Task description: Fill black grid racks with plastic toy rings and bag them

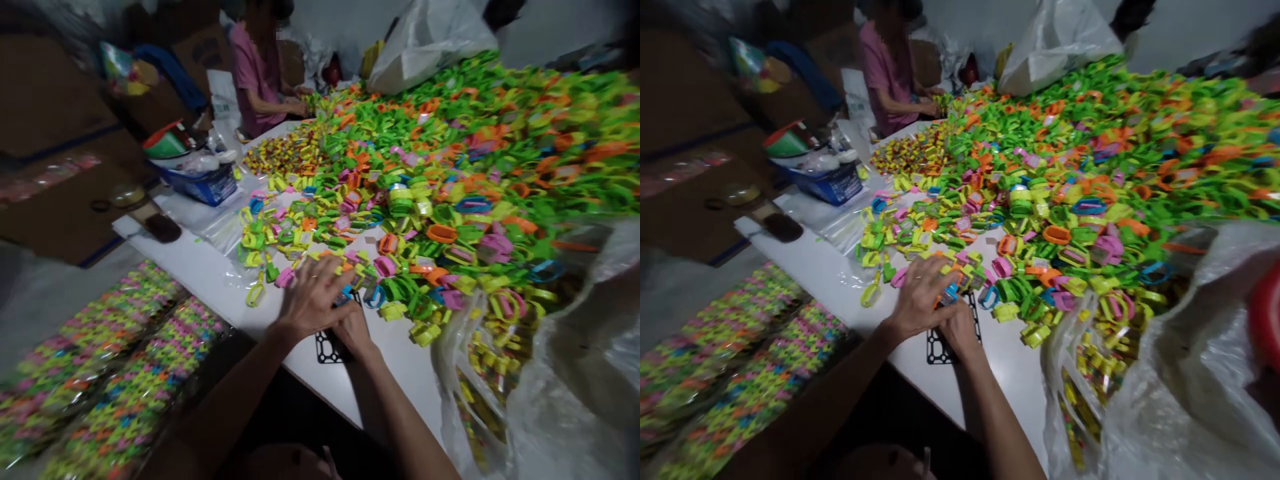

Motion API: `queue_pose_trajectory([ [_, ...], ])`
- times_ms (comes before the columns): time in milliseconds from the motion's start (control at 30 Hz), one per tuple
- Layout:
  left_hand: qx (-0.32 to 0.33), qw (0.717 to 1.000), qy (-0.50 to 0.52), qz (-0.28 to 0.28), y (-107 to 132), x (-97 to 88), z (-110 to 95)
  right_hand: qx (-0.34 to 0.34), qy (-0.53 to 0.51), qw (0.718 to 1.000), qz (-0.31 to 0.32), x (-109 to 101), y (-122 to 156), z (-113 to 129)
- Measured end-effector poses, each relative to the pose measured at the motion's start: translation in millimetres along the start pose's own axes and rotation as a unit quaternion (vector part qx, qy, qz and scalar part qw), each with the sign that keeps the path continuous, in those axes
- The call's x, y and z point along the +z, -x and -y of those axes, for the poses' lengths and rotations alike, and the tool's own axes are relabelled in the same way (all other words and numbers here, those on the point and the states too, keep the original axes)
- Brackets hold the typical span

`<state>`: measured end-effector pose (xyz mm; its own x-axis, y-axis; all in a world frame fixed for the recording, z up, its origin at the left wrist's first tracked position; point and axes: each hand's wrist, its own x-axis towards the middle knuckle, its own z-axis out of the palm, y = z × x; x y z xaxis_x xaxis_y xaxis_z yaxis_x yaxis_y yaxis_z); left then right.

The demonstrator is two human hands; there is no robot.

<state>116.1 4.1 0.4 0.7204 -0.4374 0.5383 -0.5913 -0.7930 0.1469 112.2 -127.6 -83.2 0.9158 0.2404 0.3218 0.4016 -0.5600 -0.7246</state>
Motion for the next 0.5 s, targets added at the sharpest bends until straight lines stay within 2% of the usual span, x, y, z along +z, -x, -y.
queue_pose_trajectory([
  [67,0.031,0.999,-0.016,0.032,-8,4.7,-4,-0.033,0.02,0.999,-0.014,2,6,-5],
  [133,0.035,0.998,-0.03,0.043,-15,9.2,-6,-0.042,0.038,0.998,-0.023,5,9,-9],
  [233,0.035,0.998,-0.044,0.037,-18,8.5,-9,-0.014,0.052,0.998,-0.027,8,9,-9],
  [300,0.028,0.998,-0.049,0.022,-14,-0.4,-6,0.019,0.049,0.998,-0.029,7,3,-6],
  [367,-0.025,0.997,-0.067,0.0,-1,-14.6,4,0.072,0.034,0.997,-0.025,1,-4,-2],
  [433,-0.132,0.986,-0.105,-0.007,22,-29.2,22,0.125,0.009,0.992,-0.022,-12,-7,0],
  [500,-0.251,0.955,-0.153,0.04,52,-39.4,42,0.154,-0.008,0.988,-0.03,-28,-2,5],
])
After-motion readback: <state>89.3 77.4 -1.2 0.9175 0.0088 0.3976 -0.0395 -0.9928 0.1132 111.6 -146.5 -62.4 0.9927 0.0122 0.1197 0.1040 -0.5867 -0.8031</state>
